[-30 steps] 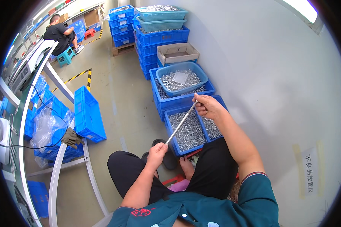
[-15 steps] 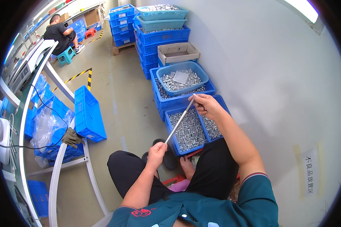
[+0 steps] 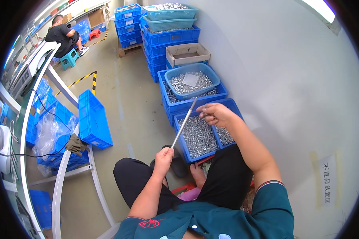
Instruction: Inspecting and sorting small metal components using a metal rod.
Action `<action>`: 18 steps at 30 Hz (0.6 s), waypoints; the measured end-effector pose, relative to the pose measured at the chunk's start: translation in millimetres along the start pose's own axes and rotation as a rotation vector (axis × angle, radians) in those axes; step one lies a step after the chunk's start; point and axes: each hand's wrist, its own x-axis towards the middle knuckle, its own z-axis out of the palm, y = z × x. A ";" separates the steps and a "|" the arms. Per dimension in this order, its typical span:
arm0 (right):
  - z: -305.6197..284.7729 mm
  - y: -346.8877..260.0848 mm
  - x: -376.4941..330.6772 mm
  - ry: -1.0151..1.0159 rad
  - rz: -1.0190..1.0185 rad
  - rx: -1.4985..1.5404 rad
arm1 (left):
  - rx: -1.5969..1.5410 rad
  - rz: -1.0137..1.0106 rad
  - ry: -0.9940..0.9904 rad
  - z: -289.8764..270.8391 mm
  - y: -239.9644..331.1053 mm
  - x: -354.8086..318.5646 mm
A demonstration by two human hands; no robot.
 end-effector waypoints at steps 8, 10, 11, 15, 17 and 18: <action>-15.3 -7.1 2.5 0.155 -0.162 0.250 | 0.078 -0.023 -0.050 0.6 0.0 -3.7; -15.2 -7.3 6.7 0.302 -0.050 0.336 | 0.129 -0.010 -0.058 0.0 -2.4 -3.0; -16.4 -7.9 7.4 0.302 -0.049 0.335 | 0.128 -0.011 -0.058 -0.3 -3.5 -2.4; -20.8 -7.6 4.9 0.207 -0.068 0.280 | 0.144 0.002 -0.060 0.2 -2.7 -2.2; -21.7 -7.5 3.2 0.162 -0.102 0.244 | 0.139 -0.001 -0.056 0.4 -1.7 -2.2; -21.9 -7.9 2.7 0.115 -0.130 0.209 | 0.119 -0.003 -0.068 -0.1 -1.8 -2.4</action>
